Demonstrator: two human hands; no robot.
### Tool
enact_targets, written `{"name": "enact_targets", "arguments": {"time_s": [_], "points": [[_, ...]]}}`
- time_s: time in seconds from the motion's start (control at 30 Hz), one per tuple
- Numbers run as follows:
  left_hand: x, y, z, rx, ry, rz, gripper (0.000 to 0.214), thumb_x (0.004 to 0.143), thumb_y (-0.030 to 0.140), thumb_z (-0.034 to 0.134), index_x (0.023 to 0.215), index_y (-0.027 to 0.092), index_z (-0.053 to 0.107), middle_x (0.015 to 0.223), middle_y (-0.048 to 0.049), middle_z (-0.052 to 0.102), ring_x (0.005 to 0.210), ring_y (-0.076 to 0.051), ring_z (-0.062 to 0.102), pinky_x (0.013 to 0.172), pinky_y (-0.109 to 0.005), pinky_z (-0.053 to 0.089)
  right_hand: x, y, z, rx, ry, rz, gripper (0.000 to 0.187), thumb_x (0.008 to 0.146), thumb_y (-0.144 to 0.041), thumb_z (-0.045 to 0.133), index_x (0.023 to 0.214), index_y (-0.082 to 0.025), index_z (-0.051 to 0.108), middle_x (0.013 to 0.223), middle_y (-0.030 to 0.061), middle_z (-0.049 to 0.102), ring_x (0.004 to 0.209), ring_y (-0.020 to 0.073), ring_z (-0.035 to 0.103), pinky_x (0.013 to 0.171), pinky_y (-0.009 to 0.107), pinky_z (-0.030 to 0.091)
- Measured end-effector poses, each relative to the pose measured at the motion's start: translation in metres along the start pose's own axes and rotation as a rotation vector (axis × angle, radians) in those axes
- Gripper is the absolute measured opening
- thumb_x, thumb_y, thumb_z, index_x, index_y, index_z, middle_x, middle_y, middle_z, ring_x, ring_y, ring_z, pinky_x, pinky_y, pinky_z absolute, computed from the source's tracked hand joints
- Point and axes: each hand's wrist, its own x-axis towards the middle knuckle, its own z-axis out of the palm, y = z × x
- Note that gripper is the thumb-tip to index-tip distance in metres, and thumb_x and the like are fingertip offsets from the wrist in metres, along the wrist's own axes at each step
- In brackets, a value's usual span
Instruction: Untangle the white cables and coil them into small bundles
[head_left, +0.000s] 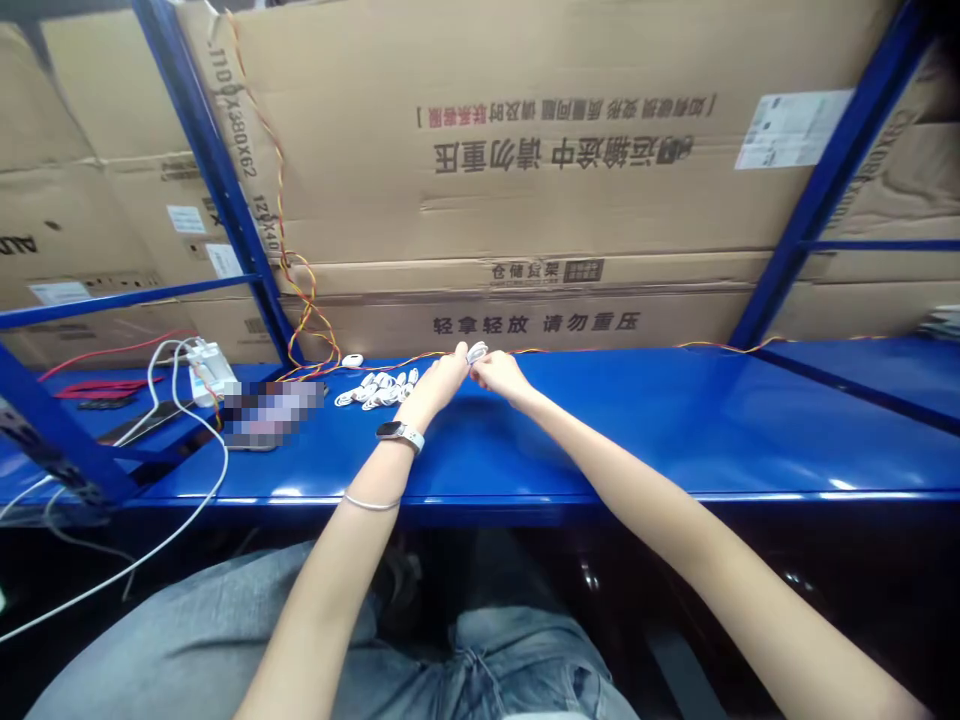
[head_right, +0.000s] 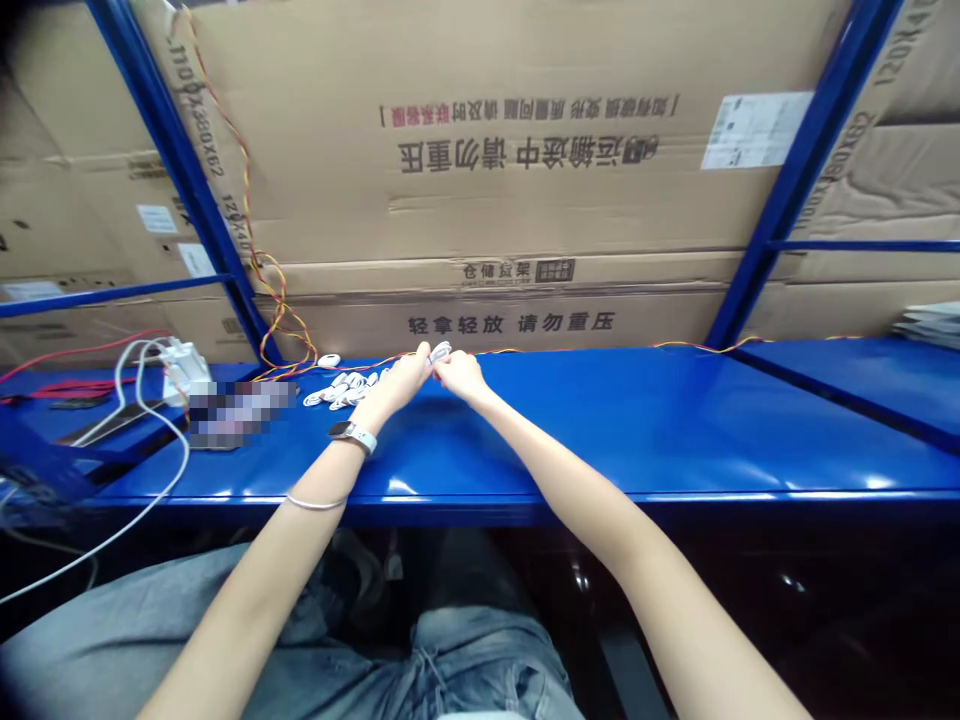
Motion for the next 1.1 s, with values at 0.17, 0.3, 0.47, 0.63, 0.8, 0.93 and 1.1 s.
{"name": "enact_targets", "arguments": {"time_s": [0.17,0.3,0.47,0.63,0.8,0.93,1.1], "points": [[-0.002,0.007,0.003,0.171,0.022,-0.022,0.024,0.097,0.021,0.031,0.116,0.014,0.045,0.098,-0.0156,0.068,0.088,-0.025,0.069,0.074,-0.031,0.047,-0.009,-0.004,0.005,-0.289,0.094,-0.116,0.024,0.084,-0.020,0.045,0.082,-0.017,0.068,0.092,0.0124,0.072,0.084,0.0234,0.065,0.071,0.028,0.041],[-0.002,0.005,0.001,0.196,0.018,-0.017,0.024,0.098,0.027,0.034,0.116,0.015,0.045,0.094,-0.0127,0.069,0.089,-0.022,0.069,0.072,-0.026,0.046,-0.014,-0.008,-0.003,-0.464,0.118,-0.207,0.026,0.087,-0.020,0.043,0.089,-0.015,0.068,0.095,0.0144,0.072,0.083,0.0248,0.066,0.069,0.029,0.039],[-0.008,-0.001,0.000,0.091,0.011,0.017,0.025,0.099,0.031,0.033,0.116,0.019,0.046,0.096,-0.0116,0.069,0.089,-0.024,0.068,0.069,-0.028,0.044,-0.013,-0.008,-0.012,-0.541,0.062,-0.307,0.023,0.087,-0.019,0.046,0.086,-0.016,0.069,0.094,0.0127,0.071,0.085,0.0237,0.064,0.069,0.029,0.038],[-0.004,-0.011,0.008,-0.091,0.035,0.035,0.019,0.096,0.031,0.040,0.107,0.020,0.050,0.093,-0.0082,0.067,0.085,-0.021,0.065,0.067,-0.026,0.041,-0.003,0.000,-0.017,-0.461,0.070,-0.413,0.017,0.086,-0.020,0.051,0.087,-0.017,0.067,0.089,0.0093,0.067,0.082,0.0207,0.060,0.071,0.028,0.040],[0.002,-0.019,0.011,-0.435,0.095,0.091,0.022,0.092,0.040,0.048,0.084,0.020,0.047,0.071,-0.0010,0.058,0.067,-0.016,0.056,0.062,-0.026,0.039,0.010,0.013,-0.024,-0.278,0.192,-0.581,0.013,0.083,-0.025,0.059,0.092,-0.017,0.064,0.103,0.0108,0.060,0.099,0.0245,0.052,0.085,0.035,0.041],[0.000,-0.019,0.008,-0.675,-0.041,0.105,0.030,0.090,0.049,0.047,0.081,0.021,0.042,0.058,0.0048,0.047,0.051,-0.011,0.045,0.052,-0.023,0.034,0.017,0.025,-0.027,0.007,0.032,-0.556,0.019,0.081,-0.033,0.060,0.091,-0.016,0.063,0.093,0.0067,0.064,0.088,0.0202,0.055,0.078,0.032,0.043],[-0.002,-0.015,0.011,-0.802,-0.103,0.109,0.032,0.087,0.049,0.053,0.084,0.019,0.044,0.058,0.0063,0.045,0.048,-0.007,0.041,0.047,-0.020,0.031,0.015,0.030,-0.021,0.215,-0.081,-0.428,0.032,0.079,-0.046,0.058,0.084,-0.015,0.061,0.074,0.0015,0.062,0.066,0.0139,0.053,0.062,0.025,0.039]]}}
